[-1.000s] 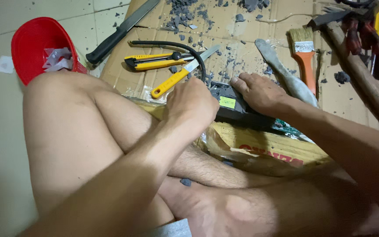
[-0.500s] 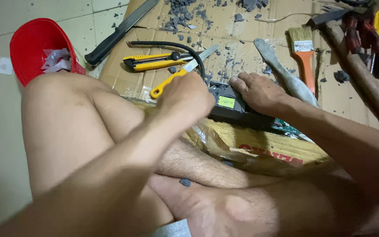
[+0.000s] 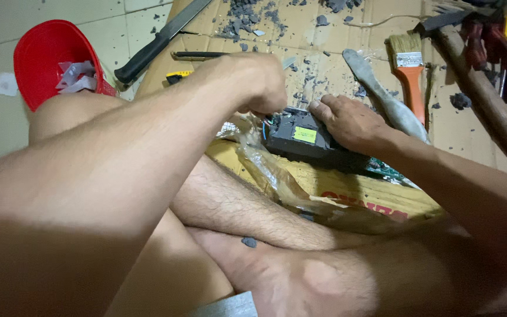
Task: The person sits on the floor and uses a screwdriver to remove screws from a black electronic device. They then pry open the casing and remove internal components, including a circuit board, while various tools and debris are scattered on the cardboard surface.
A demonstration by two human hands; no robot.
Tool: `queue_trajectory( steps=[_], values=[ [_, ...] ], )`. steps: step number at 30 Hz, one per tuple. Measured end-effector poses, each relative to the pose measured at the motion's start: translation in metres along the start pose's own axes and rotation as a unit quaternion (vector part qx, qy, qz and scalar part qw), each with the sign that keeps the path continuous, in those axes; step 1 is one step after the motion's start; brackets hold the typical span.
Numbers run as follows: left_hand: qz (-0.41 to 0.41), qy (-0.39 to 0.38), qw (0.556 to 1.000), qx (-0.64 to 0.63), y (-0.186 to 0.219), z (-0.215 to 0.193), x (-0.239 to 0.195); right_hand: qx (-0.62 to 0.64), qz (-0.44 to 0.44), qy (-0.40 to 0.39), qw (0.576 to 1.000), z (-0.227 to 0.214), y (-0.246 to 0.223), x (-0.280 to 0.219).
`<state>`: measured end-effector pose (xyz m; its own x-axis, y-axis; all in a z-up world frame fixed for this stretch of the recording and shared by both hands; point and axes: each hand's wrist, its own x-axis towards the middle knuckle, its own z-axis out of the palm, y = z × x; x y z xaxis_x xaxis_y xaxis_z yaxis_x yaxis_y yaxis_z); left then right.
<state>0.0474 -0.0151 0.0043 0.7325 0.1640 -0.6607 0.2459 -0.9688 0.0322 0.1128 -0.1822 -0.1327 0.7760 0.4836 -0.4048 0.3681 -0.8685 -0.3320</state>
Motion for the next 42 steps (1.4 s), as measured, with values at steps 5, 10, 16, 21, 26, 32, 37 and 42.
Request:
queue_trajectory(
  steps=[5, 10, 16, 21, 26, 32, 37, 42],
  values=[
    [0.014, 0.105, 0.992, -0.07, -0.005, 0.035, -0.009, 0.054, -0.015, 0.01, 0.998, 0.003, 0.009, 0.002],
    [0.017, 0.116, 0.974, -0.193, -0.005, 0.055, -0.032, 0.015, -0.003, 0.018, 1.0, 0.008, 0.014, 0.007],
    [0.012, 0.104, 0.965, -0.239, 0.002, 0.076, -0.04, -0.006, -0.008, 0.019, 1.0, 0.004, 0.006, -0.005],
    [-0.052, 0.112, 0.932, -0.341, 0.009, 0.084, -0.047, 0.013, -0.021, 0.017, 1.0, 0.0, 0.001, -0.014],
    [-0.057, 0.122, 0.937, -0.322, 0.004, 0.084, -0.047, -0.004, 0.0, 0.013, 1.0, 0.003, 0.002, -0.011],
    [-0.038, 0.131, 0.94, -0.311, 0.002, 0.089, -0.048, 0.013, -0.008, 0.024, 1.0, 0.006, 0.005, -0.006],
    [-0.039, 0.127, 0.945, -0.3, -0.01, 0.076, -0.058, 0.012, -0.015, 0.035, 0.999, 0.014, 0.015, 0.009],
    [-0.027, 0.123, 0.952, -0.278, -0.012, 0.073, -0.053, 0.02, -0.029, 0.046, 0.998, 0.011, 0.012, 0.0]
  ],
)
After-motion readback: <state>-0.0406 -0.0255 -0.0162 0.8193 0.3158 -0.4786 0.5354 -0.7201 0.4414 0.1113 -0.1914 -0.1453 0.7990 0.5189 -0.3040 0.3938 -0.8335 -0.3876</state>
